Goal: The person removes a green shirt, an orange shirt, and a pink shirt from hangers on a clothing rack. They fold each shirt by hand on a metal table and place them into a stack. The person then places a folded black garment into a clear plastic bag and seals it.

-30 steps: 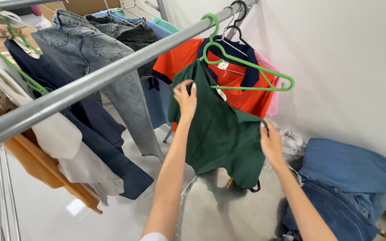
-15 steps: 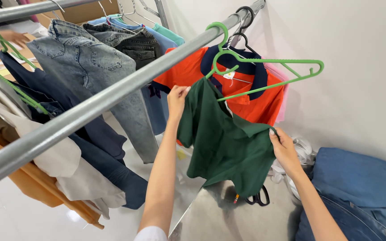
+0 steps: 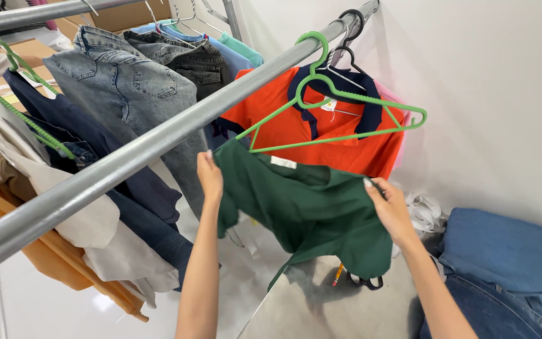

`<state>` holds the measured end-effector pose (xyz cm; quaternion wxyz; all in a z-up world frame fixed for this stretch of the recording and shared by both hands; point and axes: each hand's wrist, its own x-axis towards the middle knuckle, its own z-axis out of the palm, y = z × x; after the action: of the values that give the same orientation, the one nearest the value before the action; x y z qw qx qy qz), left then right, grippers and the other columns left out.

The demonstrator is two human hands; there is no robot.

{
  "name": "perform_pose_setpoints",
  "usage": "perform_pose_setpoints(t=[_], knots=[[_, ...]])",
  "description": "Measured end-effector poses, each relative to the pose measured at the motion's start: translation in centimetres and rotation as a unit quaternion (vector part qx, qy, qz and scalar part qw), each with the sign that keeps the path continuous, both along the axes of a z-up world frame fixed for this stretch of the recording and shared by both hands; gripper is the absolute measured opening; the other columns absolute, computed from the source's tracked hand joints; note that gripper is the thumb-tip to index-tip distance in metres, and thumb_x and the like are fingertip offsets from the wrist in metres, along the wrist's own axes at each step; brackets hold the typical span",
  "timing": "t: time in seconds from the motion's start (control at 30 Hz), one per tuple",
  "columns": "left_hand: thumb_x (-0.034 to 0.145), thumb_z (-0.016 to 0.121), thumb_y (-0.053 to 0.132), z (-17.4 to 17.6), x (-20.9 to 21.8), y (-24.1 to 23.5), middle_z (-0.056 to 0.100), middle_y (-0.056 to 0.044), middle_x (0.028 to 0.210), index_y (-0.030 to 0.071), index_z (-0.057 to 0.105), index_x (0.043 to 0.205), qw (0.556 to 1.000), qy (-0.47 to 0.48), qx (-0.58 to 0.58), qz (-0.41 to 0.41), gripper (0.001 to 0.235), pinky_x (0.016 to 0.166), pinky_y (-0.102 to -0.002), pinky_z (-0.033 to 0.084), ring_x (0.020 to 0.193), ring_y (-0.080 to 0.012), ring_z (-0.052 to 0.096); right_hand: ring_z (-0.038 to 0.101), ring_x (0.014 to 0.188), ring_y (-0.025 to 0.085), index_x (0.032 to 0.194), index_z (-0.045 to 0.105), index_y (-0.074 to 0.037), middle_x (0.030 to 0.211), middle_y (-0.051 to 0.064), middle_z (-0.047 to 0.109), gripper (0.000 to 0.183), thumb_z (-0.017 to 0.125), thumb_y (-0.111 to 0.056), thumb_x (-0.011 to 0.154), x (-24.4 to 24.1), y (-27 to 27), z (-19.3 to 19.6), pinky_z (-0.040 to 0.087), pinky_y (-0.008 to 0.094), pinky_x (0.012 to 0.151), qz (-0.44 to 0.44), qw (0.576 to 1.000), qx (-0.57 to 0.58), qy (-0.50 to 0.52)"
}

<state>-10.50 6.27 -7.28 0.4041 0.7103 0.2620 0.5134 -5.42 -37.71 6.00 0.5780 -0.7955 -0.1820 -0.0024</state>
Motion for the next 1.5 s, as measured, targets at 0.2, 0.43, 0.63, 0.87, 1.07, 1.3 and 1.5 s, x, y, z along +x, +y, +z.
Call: perform_pose_setpoints(t=[0.2,0.43,0.63,0.87,1.07,1.3,1.5], knots=[[0.115,0.032,0.039,3.4,-8.0,-2.4,0.070,-0.023,0.090,0.013,0.050,0.109,0.975,0.210,-0.070,0.005,0.033,0.081,-0.053,0.052,0.095,-0.0459,0.069,0.064,0.088,0.020,0.103,0.076,-0.010,0.092,0.011,0.076,0.018,0.067,-0.024,0.097,-2.7,1.3,0.7,0.050,0.038,0.090,0.071,0.992,-0.040,0.098],[0.083,0.079,0.043,10.4,-17.3,-7.0,0.074,-0.018,0.107,0.012,0.069,0.106,0.917,0.357,-0.019,-0.175,0.040,0.094,-0.048,0.053,0.111,-0.0400,0.068,0.066,0.090,0.022,0.096,0.078,-0.011,0.086,0.009,0.076,0.015,0.076,-0.024,0.088,-8.5,-0.4,2.5,0.048,0.036,0.094,0.151,0.975,-0.126,0.102],[0.089,0.077,0.028,18.1,-22.2,-14.5,0.076,-0.016,0.096,0.011,0.074,0.102,0.960,0.183,0.065,-0.200,0.021,0.088,-0.045,0.055,0.097,-0.0386,0.071,0.065,0.093,0.024,0.108,0.072,-0.016,0.089,0.016,0.072,0.013,0.066,-0.018,0.097,-11.6,-10.3,4.3,0.050,0.043,0.093,0.058,0.986,-0.119,-0.103],[0.096,0.074,0.030,22.0,-26.3,-28.5,0.076,0.000,0.090,0.021,0.078,0.099,0.949,0.053,0.101,-0.293,0.009,0.084,-0.029,0.055,0.087,-0.0196,0.073,0.065,0.079,0.026,0.111,0.068,-0.014,0.086,0.012,0.073,0.015,0.054,-0.019,0.113,-21.5,-27.8,6.1,0.052,0.040,0.080,-0.123,0.972,-0.105,-0.172],[0.098,0.070,0.033,19.5,-33.0,-40.2,0.073,-0.001,0.073,0.021,0.079,0.090,0.900,0.105,0.014,-0.423,0.017,0.073,-0.028,0.055,0.074,-0.0083,0.065,0.058,0.088,0.027,0.114,0.064,-0.015,0.096,0.011,0.071,0.012,0.052,-0.011,0.112,-32.5,-44.6,0.7,0.045,0.044,0.081,-0.279,0.941,-0.116,-0.150],[0.094,0.065,0.031,20.8,-37.1,-51.0,0.073,-0.001,0.103,0.011,0.070,0.118,0.687,0.321,-0.279,-0.589,0.032,0.076,-0.023,0.051,0.087,-0.0112,0.066,0.066,0.084,0.020,0.118,0.063,-0.003,0.102,0.010,0.071,0.024,0.059,-0.019,0.100,-46.0,-57.9,3.9,0.050,0.031,0.073,-0.137,0.963,0.155,0.174],[0.086,0.075,0.031,15.3,-34.0,-59.8,0.063,-0.025,0.132,-0.006,0.053,0.142,0.639,0.221,-0.336,-0.655,0.070,0.098,-0.050,0.049,0.117,-0.0323,0.064,0.058,0.124,0.028,0.138,0.066,-0.020,0.133,0.013,0.065,0.057,0.073,-0.045,0.088,-49.2,-60.9,1.3,0.041,0.045,0.108,-0.350,0.911,-0.032,0.216]])
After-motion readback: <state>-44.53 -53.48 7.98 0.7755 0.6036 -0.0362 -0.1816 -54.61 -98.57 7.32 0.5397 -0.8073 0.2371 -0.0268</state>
